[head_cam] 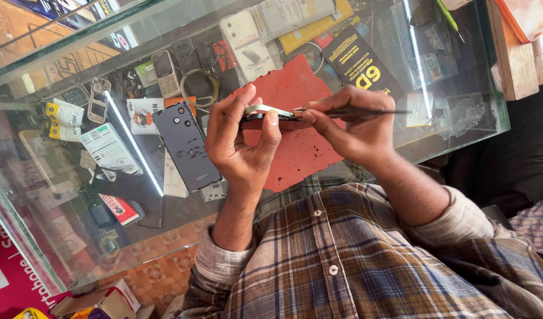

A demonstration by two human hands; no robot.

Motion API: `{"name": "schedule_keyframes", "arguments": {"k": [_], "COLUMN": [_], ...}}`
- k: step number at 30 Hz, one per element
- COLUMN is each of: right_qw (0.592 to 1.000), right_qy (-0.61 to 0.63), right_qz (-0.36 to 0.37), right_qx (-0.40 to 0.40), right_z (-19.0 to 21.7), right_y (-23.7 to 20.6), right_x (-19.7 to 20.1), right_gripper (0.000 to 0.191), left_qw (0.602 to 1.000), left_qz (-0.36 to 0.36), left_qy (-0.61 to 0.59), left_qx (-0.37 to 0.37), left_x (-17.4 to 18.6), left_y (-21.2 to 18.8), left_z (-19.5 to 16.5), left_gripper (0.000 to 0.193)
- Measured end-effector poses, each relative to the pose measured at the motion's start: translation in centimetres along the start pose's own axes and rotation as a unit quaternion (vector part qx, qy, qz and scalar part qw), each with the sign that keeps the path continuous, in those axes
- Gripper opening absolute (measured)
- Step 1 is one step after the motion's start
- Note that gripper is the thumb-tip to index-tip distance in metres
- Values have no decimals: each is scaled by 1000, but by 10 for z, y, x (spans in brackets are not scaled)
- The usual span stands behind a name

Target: The person repairs a smartphone on a glass workbench, prying open the phone body with a metal opening tool and removing the back cover. They disconnect internal components, apply liquid from a plastic bottle onto the phone, and position a replacement screen assembly onto the device.

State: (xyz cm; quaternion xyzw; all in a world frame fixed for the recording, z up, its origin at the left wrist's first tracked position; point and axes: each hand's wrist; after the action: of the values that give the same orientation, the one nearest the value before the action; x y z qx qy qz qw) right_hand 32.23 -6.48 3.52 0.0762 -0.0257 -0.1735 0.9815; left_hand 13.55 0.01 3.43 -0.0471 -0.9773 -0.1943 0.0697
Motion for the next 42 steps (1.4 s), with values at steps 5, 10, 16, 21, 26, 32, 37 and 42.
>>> {"name": "schedule_keyframes", "arguments": {"k": [5, 10, 16, 21, 26, 32, 37, 42], "right_qw": [999, 993, 991, 989, 960, 999, 999, 992], "right_qy": [29, 34, 0, -37, -151, -37, 39, 111], "right_qz": [-4, -54, -58, -55, -102, -27, -11, -57], "right_qx": [18, 97, 117, 131, 214, -20, -36, 18], "right_z": [-5, -17, -19, -10, -6, -10, -20, -30], "right_y": [-5, -18, -19, -17, -17, 1, 0, -20], "right_x": [-2, -15, -15, -18, -28, -3, 6, -3], "right_gripper": [9, 15, 16, 12, 14, 12, 10, 11], "left_qw": [999, 999, 999, 999, 999, 1000, 999, 998], "left_qz": [-9, -17, -20, -21, -26, -21, -29, -43], "left_qy": [-25, -31, -24, -17, -8, 0, -25, -15], "left_qx": [30, 31, 29, 29, 17, 20, 32, 38], "left_x": [2, 1, -1, -2, -4, 0, -1, 1], "left_y": [1, 2, 1, 1, -2, -1, 1, 1], "left_z": [2, 4, 4, 3, 1, 1, 5, 8], "left_gripper": [41, 38, 38, 38, 39, 41, 40, 40]}}
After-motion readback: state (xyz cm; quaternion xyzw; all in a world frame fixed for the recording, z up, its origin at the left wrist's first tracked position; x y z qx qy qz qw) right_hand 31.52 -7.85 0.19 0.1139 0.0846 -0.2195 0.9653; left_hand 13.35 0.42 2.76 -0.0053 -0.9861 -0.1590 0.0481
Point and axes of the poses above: each hand's wrist, its own y-axis towards the middle knuckle, its own x-axis out of the back of the hand, z = x × y, and after that the axes turned 5 degrees about -z, right-handed
